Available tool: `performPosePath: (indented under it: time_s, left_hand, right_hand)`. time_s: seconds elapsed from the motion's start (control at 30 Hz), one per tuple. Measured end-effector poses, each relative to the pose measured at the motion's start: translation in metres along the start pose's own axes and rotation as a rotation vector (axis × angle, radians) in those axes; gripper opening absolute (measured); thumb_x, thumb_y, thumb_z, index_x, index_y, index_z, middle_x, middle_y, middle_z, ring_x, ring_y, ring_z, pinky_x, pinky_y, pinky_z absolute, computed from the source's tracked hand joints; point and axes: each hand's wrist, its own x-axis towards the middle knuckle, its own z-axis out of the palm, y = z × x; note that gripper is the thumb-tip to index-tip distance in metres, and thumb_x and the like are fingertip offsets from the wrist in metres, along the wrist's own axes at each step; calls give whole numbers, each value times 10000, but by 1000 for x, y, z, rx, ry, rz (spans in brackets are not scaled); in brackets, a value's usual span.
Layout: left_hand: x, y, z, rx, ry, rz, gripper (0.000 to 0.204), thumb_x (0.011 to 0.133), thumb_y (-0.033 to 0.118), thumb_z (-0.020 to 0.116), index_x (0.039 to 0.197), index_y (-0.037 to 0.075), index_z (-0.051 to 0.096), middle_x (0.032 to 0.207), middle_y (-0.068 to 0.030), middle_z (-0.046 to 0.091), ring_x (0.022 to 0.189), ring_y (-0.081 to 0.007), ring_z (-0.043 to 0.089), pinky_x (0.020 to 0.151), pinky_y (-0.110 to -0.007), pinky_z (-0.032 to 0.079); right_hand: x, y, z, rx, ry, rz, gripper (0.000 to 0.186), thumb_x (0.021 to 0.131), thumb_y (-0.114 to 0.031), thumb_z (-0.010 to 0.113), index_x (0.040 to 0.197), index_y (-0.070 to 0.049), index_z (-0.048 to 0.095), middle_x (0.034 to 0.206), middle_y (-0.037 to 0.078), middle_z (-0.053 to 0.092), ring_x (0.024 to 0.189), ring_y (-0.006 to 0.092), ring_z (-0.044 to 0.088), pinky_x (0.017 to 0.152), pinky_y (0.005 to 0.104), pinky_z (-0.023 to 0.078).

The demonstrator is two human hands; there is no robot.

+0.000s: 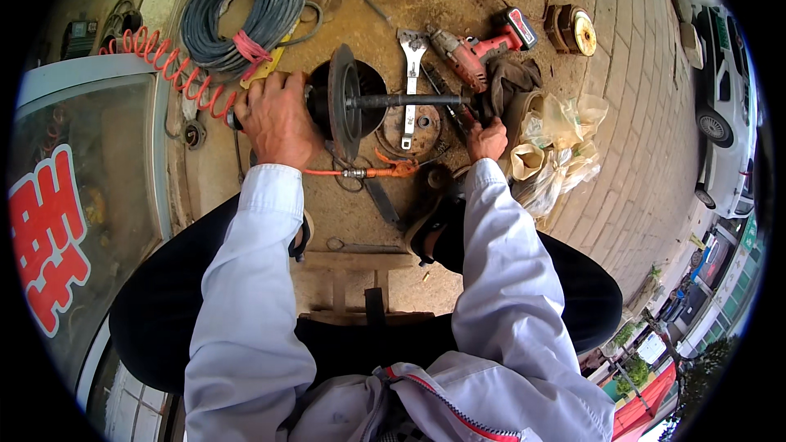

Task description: The person is sitting on the ground and using a wrench to tighten a bolt on a mechanical part. They repeatedly adjust the wrench and the part, ensuring the bolt is securely fastened.

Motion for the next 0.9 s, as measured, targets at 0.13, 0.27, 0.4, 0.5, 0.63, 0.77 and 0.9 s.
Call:
performPosePath:
  time_s: [0.13,0.27,0.4,0.5,0.63,0.77,0.9]
  left_hand:
    - [3,3,-4,9,-48,-18,541,613,57,839,1132,92,692,1133,-130,649,1146,-359,584,969,-505,406]
    - [1,1,-5,1,-21,-11,505,632,50,819,1119,92,694,1120,-129,656,1136,-362,591,964,-506,410]
    - [0,-1,-1,8,3,-3,481,652,62,808,1119,96,696,1106,-131,663,1127,-364,597,961,-512,410]
    - [0,-1,3,4,33,9,471,660,78,807,1118,101,699,1106,-131,668,1124,-365,602,973,-520,407]
    - [1,0,2,7,46,11,478,663,105,820,1126,108,703,1115,-133,675,1137,-369,606,1007,-530,400]
    - [2,-1,1,-7,21,-3,518,655,133,842,1155,121,706,1131,-132,676,1161,-368,603,1035,-534,394]
    - [1,0,-2,22,10,-12,548,651,147,855,1177,122,702,1156,-128,675,1192,-360,590,1053,-528,387]
  right_hand:
    - [-2,31,-2,69,-113,110,375,819,-236,748,1123,-20,706,1030,278,729,999,460,703,872,507,551]
    - [-10,43,12,64,-66,140,407,786,-234,802,1137,-40,734,1049,250,746,1021,419,716,909,463,555]
    - [-8,54,16,80,-121,155,474,767,-258,834,1164,-22,728,1047,241,753,1015,399,726,914,446,558]
    - [-3,73,23,134,-173,226,488,756,-267,852,1146,-3,725,1043,235,759,1004,389,733,915,437,559]
    - [-8,85,31,78,-335,296,503,722,-293,884,1099,-4,717,1082,234,750,1037,369,728,941,425,559]
    - [-52,44,23,-21,-657,80,513,746,-357,857,1104,-17,718,1122,232,741,1091,379,708,977,417,551]
    - [-127,-18,20,-198,-968,-113,441,807,-375,809,1090,-47,723,1167,251,719,1091,424,697,958,463,566]
